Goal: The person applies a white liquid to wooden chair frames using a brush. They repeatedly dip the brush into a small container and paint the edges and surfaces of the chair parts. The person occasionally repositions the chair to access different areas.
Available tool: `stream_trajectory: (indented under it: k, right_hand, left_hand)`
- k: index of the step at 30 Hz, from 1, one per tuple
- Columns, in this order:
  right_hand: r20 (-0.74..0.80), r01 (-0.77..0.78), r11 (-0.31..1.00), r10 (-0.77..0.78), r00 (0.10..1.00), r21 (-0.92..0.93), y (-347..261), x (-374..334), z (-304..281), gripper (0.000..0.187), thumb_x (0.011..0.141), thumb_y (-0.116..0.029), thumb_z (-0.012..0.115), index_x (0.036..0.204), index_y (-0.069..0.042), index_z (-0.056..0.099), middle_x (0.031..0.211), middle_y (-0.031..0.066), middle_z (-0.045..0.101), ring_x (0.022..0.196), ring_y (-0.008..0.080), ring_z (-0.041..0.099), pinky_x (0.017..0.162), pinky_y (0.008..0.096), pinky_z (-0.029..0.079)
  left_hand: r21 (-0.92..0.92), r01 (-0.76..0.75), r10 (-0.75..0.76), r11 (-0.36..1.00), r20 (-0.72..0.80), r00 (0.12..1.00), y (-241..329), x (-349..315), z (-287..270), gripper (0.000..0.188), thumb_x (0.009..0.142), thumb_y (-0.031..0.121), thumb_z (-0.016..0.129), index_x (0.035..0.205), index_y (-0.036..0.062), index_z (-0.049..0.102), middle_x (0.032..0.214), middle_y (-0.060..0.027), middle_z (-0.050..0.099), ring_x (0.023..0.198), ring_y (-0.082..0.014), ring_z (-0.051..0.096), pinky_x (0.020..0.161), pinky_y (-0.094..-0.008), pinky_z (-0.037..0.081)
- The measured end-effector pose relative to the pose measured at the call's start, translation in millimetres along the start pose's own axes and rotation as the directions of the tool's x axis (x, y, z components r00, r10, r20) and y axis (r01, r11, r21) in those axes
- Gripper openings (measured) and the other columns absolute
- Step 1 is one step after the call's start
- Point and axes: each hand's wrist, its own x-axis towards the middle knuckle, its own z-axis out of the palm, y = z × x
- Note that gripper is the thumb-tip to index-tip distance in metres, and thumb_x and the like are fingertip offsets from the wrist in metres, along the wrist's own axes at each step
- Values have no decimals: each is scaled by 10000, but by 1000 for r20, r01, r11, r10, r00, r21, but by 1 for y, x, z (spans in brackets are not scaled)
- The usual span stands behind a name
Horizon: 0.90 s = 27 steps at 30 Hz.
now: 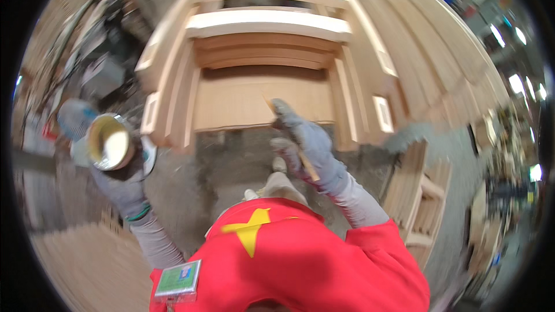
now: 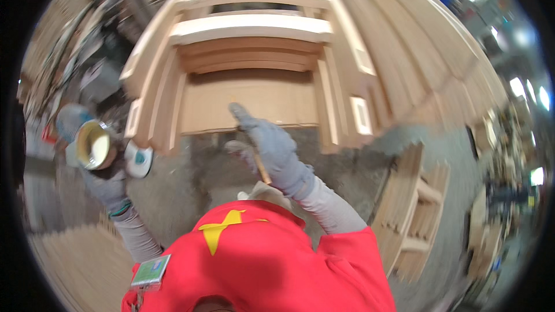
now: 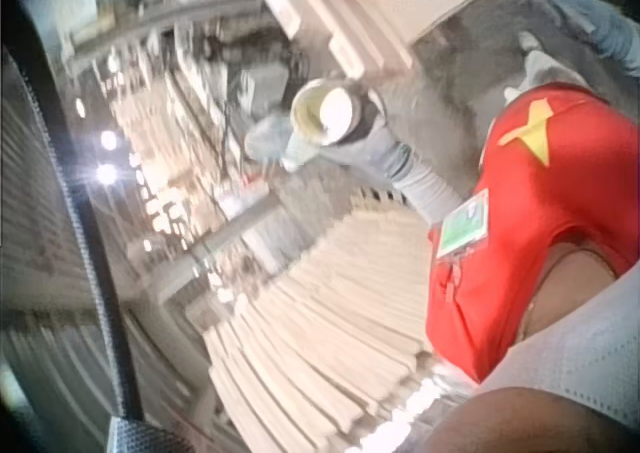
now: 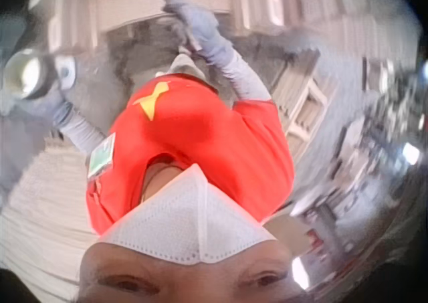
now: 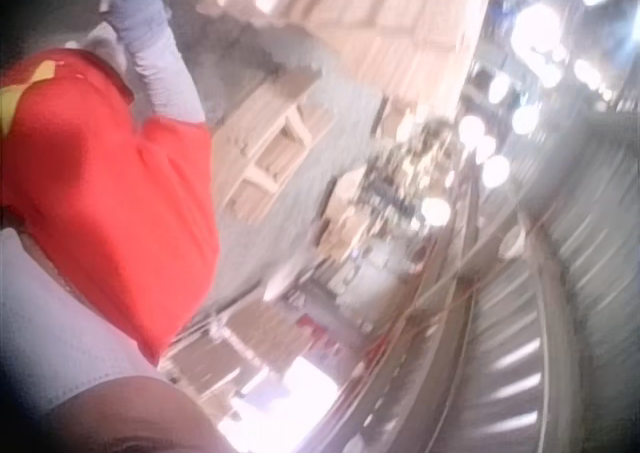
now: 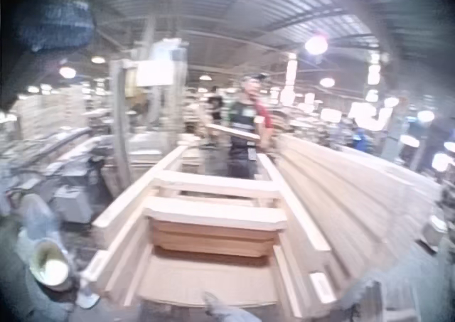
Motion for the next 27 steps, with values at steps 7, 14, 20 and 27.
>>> stream_trajectory:
  k: [7, 14, 20, 27]
  right_hand:
    - [369, -574, 497, 454, 811, 650, -67, 36, 30, 254, 805, -52, 617, 1043, 38, 595, 846, 113, 618, 745, 208, 589, 678, 304, 479]
    - [302, -280, 516, 44, 952, 810, -108, 75, 47, 245, 732, 61, 666, 970, 56, 608, 912, 145, 642, 775, 216, 627, 690, 285, 513]
    - [399, -301, 459, -132, 907, 836, -135, 88, 75, 245, 731, 67, 676, 964, 63, 598, 942, 201, 638, 842, 245, 640, 715, 323, 521]
    - [409, -240, 566, -193, 892, 789, -145, 107, 88, 177, 695, 89, 669, 853, 45, 604, 897, 188, 640, 823, 244, 635, 722, 322, 520]
  left_hand:
    - [-751, 226, -395, 620, -50, 917, 42, -46, -31, 456, 942, 395, 414, 1299, 111, 427, 1281, -113, 471, 1170, -284, 478, 916, -468, 476]
    - [-651, 204, -359, 731, -112, 927, 41, -59, -28, 519, 954, 431, 397, 1275, 24, 428, 1211, -123, 538, 1101, -238, 552, 964, -375, 453]
    - [-723, 206, -315, 660, -17, 949, 41, -51, -31, 398, 954, 290, 463, 1229, 2, 480, 1168, -120, 565, 1068, -215, 570, 931, -348, 463]
    - [-764, 190, -208, 617, 75, 975, 30, -49, -45, 389, 948, 232, 477, 1252, -10, 462, 1196, -124, 548, 1104, -208, 546, 963, -349, 439]
